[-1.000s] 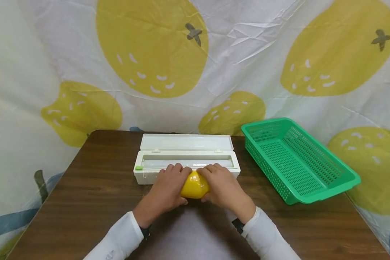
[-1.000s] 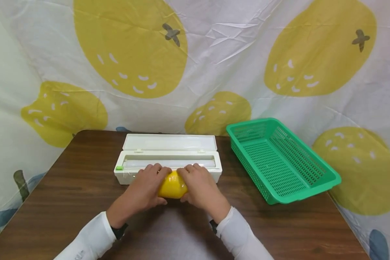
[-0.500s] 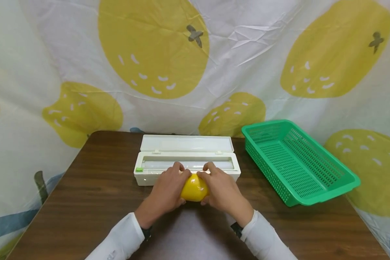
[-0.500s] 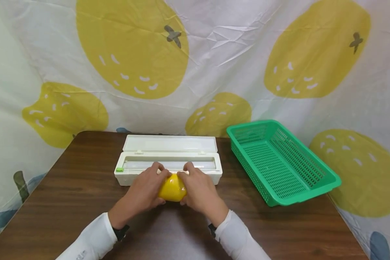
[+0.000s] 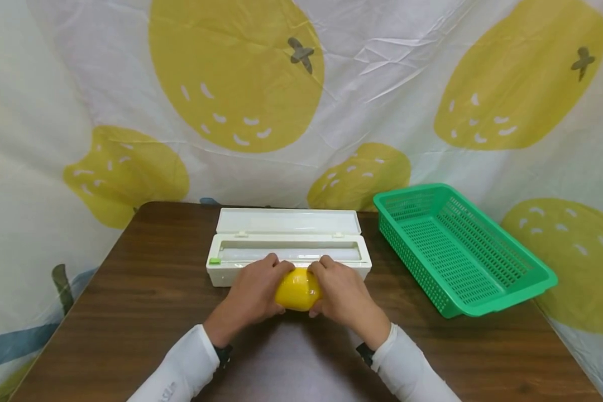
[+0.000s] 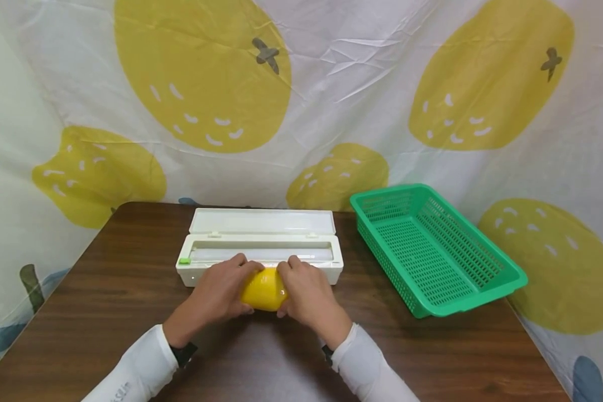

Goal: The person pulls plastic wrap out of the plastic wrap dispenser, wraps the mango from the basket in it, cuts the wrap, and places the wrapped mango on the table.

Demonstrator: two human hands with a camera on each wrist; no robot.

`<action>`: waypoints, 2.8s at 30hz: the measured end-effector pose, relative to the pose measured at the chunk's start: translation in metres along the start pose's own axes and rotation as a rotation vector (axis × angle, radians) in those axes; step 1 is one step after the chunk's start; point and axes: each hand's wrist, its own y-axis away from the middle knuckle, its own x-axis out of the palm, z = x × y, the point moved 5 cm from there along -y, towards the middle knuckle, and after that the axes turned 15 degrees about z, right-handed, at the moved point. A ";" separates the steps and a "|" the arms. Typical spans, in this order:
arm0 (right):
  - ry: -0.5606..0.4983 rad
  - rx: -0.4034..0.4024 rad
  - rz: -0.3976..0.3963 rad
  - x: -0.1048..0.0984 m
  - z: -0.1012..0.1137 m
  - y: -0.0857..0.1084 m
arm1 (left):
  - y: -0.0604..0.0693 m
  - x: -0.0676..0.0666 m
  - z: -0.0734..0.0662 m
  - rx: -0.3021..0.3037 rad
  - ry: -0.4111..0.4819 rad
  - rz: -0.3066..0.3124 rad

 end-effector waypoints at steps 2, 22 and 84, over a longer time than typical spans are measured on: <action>0.008 0.001 0.007 0.000 0.001 0.000 | 0.000 0.001 0.001 -0.001 0.004 0.004; 0.007 -0.031 0.024 0.006 -0.003 -0.002 | 0.001 0.005 0.002 0.026 0.002 0.000; 0.273 -0.049 -0.089 -0.003 0.018 0.009 | 0.001 -0.001 0.002 0.002 0.055 0.026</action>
